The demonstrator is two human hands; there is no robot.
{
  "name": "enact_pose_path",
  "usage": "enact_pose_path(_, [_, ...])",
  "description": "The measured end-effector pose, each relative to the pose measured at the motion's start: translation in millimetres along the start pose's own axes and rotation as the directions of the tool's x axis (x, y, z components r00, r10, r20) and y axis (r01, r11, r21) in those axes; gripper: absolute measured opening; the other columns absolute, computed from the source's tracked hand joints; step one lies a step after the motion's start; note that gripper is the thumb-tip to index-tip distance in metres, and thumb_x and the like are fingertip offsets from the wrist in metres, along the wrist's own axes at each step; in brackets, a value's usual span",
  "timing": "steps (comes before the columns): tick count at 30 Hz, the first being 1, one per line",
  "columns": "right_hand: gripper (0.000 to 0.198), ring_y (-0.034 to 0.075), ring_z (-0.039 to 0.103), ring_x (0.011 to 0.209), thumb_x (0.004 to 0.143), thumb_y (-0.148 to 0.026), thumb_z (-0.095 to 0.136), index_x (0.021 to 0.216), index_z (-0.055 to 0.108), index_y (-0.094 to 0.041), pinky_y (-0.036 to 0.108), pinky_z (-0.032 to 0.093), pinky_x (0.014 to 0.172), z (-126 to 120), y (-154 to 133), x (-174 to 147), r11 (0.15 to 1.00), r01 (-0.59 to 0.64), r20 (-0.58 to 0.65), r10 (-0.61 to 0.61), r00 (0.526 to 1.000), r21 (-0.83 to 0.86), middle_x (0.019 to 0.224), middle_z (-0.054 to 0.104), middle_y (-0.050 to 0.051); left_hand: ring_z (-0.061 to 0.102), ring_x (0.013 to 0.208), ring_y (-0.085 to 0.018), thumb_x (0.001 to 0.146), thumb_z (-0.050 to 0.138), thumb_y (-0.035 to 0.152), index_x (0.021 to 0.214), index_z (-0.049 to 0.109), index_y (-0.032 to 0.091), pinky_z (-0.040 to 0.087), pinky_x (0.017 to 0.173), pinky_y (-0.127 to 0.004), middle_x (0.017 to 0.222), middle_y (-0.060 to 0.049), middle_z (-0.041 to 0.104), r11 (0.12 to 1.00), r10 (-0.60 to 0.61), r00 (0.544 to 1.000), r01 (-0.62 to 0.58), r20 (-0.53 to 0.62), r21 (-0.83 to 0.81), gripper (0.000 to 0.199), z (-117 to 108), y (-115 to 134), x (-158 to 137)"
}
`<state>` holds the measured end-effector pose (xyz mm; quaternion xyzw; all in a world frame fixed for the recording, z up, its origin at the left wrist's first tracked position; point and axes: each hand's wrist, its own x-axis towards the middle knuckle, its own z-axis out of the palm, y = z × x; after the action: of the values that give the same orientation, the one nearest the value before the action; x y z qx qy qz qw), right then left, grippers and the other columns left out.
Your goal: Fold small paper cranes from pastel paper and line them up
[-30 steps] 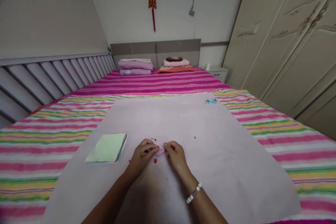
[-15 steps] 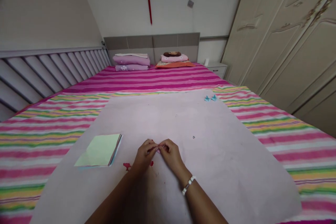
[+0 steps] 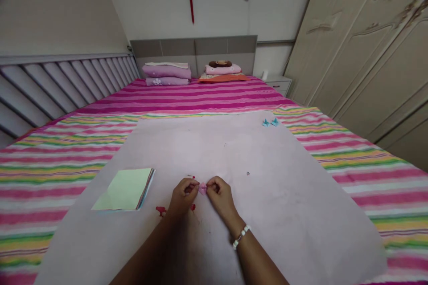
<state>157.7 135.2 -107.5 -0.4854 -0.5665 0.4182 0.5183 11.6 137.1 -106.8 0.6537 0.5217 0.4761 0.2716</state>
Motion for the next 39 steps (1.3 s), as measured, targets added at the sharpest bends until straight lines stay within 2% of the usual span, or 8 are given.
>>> enact_pose_path(4, [0.012,0.016,0.053,0.062,0.069,-0.018,0.05,0.066,0.062,-0.018,0.027,0.04,0.059,-2,0,1,0.999,0.049,0.0,-0.049,0.999,-0.007,0.066,0.059,0.001,0.058,0.068,-0.012,0.074,0.054,0.016,0.078,0.066,0.019,0.049,0.061,-0.023,0.078,-0.001,0.06,1.0,0.006,1.0,-0.006,0.0,0.016,0.013,7,0,-1])
enact_pose_path(8, [0.017,0.018,0.057,0.072,0.069,-0.015,0.048,0.066,0.064,-0.019,0.029,0.043,0.069,-4,-3,0,0.995,0.096,0.001,-0.096,0.995,-0.021,0.071,0.061,0.002,0.058,0.068,-0.013,0.074,0.057,0.018,0.074,0.064,0.018,0.048,0.059,-0.022,0.078,-0.002,0.059,0.999,0.004,1.0,-0.004,-0.006,0.04,0.008,11,0,-3])
enact_pose_path(14, [0.018,0.018,0.057,0.072,0.07,-0.011,0.046,0.067,0.062,-0.019,0.029,0.043,0.068,-3,-4,-2,0.989,0.139,-0.006,-0.14,0.99,-0.049,0.073,0.06,0.002,0.054,0.064,-0.012,0.074,0.053,0.014,0.072,0.06,0.017,0.046,0.056,-0.022,0.075,-0.001,0.055,0.995,-0.002,0.999,0.006,-0.043,0.097,0.008,11,-2,-2])
enact_pose_path(19, [0.02,0.018,0.056,0.073,0.071,-0.009,0.045,0.066,0.061,-0.02,0.03,0.043,0.069,-3,-6,-3,0.983,0.171,-0.012,-0.172,0.985,-0.072,0.074,0.06,0.003,0.056,0.072,-0.013,0.07,0.048,0.004,0.074,0.063,0.018,0.046,0.057,-0.021,0.084,-0.002,0.054,0.989,0.034,0.999,-0.033,-0.003,0.143,0.021,11,0,-2])
enact_pose_path(27, [0.022,0.018,0.055,0.074,0.071,-0.004,0.044,0.07,0.059,-0.02,0.03,0.044,0.069,-4,-8,-5,0.964,0.223,0.035,-0.22,0.975,-0.145,0.075,0.057,0.003,0.055,0.084,-0.017,0.071,0.047,0.002,0.085,0.068,0.017,0.048,0.077,-0.03,0.087,-0.005,0.055,0.961,0.058,0.994,-0.081,0.095,0.263,0.029,9,7,-1])
enact_pose_path(32, [0.024,0.018,0.053,0.078,0.074,-0.002,0.044,0.078,0.059,-0.02,0.03,0.044,0.07,-10,-12,-8,0.898,0.3,0.15,-0.264,0.953,-0.322,0.082,0.054,0.004,0.056,0.085,-0.019,0.071,0.045,0.003,0.084,0.069,0.016,0.048,0.078,-0.034,0.09,-0.007,0.056,0.947,0.037,0.993,-0.07,0.11,0.315,0.029,9,14,1])
enact_pose_path(36, [0.022,0.019,0.052,0.08,0.076,-0.003,0.048,0.084,0.06,-0.019,0.03,0.044,0.07,-16,-15,-9,0.769,0.366,0.283,-0.248,0.926,-0.524,0.084,0.054,0.005,0.057,0.09,-0.021,0.073,0.045,0.004,0.086,0.069,0.016,0.048,0.078,-0.035,0.094,-0.008,0.056,0.927,-0.012,0.99,-0.04,0.137,0.374,0.03,8,17,3])
enact_pose_path(39, [0.021,0.019,0.052,0.079,0.079,-0.003,0.048,0.086,0.061,-0.019,0.029,0.043,0.07,-19,-14,-7,0.683,0.418,0.347,-0.249,0.904,-0.599,0.082,0.056,0.005,0.058,0.09,-0.02,0.074,0.044,0.005,0.086,0.068,0.016,0.049,0.08,-0.034,0.095,-0.008,0.057,0.922,-0.03,0.986,-0.036,0.164,0.385,0.03,8,17,4])
